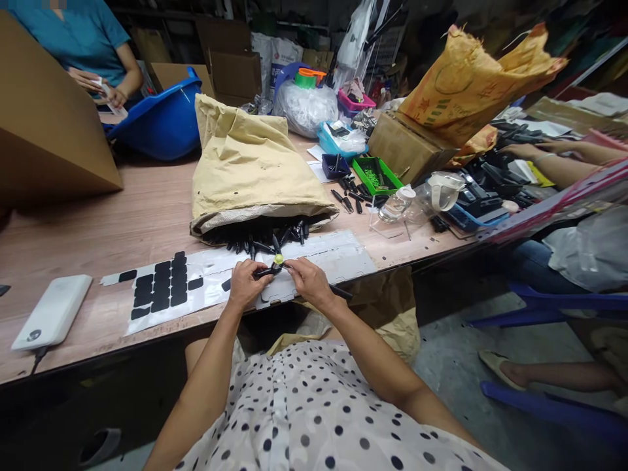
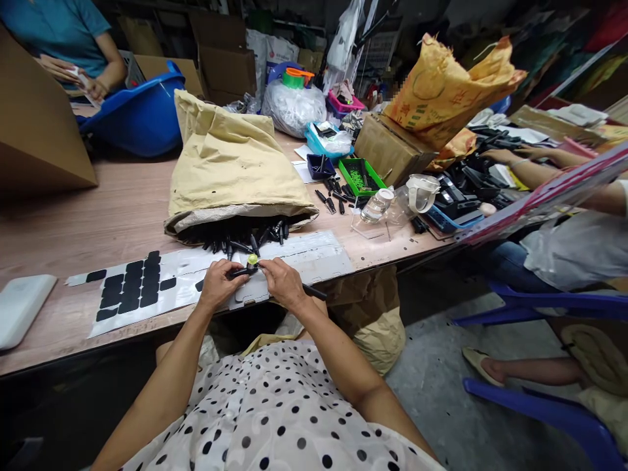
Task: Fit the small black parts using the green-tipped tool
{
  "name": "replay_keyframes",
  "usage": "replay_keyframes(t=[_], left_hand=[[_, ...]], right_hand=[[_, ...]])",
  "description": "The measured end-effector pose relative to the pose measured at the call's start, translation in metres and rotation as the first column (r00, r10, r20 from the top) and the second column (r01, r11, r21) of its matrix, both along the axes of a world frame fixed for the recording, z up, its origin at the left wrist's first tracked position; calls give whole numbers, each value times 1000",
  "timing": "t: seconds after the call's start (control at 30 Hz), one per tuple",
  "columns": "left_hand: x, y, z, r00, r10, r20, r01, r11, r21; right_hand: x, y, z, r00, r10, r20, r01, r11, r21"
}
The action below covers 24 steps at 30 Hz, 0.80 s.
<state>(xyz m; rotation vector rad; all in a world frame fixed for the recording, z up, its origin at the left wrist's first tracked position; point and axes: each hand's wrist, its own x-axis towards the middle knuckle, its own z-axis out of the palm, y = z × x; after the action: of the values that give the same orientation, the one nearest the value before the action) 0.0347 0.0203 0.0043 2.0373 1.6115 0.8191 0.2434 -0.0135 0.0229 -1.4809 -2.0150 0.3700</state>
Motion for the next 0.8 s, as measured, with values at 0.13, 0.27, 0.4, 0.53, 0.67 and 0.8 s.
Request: replay_keyframes(t=[0.13, 0.27, 0.4, 0.53, 0.67, 0.8], left_hand=[[-1, 0, -1, 1000, -10, 7, 10, 1000, -6], [-1, -1, 1, 1000, -11, 16, 11, 999, -31], [1, -1, 4, 1000, -2, 19, 3, 998, -59], [4, -1, 5, 1000, 24, 15, -23, 997, -75], [5, -1, 6, 999, 45, 30, -42, 996, -79], [5, -1, 5, 998, 30, 55, -27, 997, -69]], right_hand=[[1, 2, 0, 1000, 3, 2, -3, 1000, -3], [-2, 4, 15, 1000, 6, -21, -5, 1000, 24], [-8, 2, 31, 998, 23, -54, -17, 994, 111], [-11, -5, 28, 997, 45, 70, -52, 993, 103], [-9, -6, 19, 976, 53, 213, -57, 998, 12], [-6, -3, 25, 991, 3, 137, -10, 999, 46]])
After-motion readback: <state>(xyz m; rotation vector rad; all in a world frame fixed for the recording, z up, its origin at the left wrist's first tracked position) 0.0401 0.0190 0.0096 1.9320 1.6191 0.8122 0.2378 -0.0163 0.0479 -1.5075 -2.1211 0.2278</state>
